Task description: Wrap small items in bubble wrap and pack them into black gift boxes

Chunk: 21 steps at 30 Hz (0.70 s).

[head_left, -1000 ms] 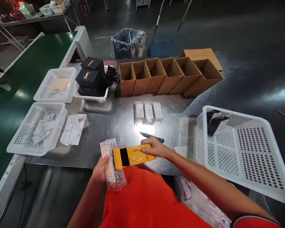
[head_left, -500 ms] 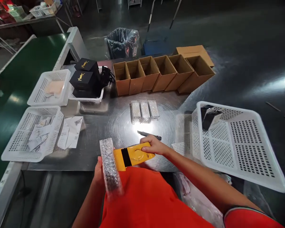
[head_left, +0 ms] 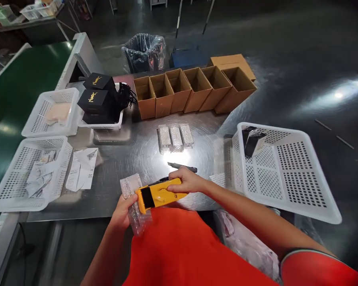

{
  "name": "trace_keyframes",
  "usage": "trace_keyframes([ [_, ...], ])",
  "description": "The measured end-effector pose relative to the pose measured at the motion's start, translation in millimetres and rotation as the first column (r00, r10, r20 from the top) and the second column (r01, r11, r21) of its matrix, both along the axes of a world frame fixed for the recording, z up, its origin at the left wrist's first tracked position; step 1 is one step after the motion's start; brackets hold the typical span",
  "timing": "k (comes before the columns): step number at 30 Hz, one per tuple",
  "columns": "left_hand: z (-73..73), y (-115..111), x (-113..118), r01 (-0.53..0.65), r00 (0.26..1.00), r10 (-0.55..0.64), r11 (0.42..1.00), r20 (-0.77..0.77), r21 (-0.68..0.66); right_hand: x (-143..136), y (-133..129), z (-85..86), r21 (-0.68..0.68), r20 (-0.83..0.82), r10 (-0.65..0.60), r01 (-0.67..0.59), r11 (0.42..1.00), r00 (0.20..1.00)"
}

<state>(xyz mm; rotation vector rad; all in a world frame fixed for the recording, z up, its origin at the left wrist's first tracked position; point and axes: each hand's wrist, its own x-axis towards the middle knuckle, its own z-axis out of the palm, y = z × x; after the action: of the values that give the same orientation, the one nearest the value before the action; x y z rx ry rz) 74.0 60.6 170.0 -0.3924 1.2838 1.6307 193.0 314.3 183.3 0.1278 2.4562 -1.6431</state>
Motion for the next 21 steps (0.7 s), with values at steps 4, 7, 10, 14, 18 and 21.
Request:
trace_keyframes([
  [4,5.8,3,4,0.053,0.997,-0.056,0.997,-0.043,-0.058,6,7,-1.5,0.048,0.043,0.044,-0.046,0.998,0.998],
  [7,3.7,4,1,-0.02,0.987,-0.003,0.99,-0.16,-0.139,7,8,4.2,0.149,0.064,0.034,-0.043,0.988,0.997],
  [10,-4.3,5,-3,-0.041,0.951,-0.026,0.977,-0.308,-0.208,1,-3,20.3,0.299,0.138,0.005,-0.047,0.953,0.99],
  [14,-15.2,7,-8,-0.07,0.814,-0.207,0.892,-0.543,-0.446,-14,-25,43.9,0.549,0.24,-0.064,-0.081,0.832,0.969],
  [18,-19.2,11,-6,-0.071,0.727,-0.344,0.824,-0.595,-0.562,-26,-37,55.7,0.628,0.318,-0.116,-0.117,0.769,0.941],
  [21,-18.1,17,-3,-0.03,0.696,-0.399,0.814,-0.597,-0.579,-31,-33,61.4,0.623,0.363,-0.147,-0.123,0.772,0.92],
])
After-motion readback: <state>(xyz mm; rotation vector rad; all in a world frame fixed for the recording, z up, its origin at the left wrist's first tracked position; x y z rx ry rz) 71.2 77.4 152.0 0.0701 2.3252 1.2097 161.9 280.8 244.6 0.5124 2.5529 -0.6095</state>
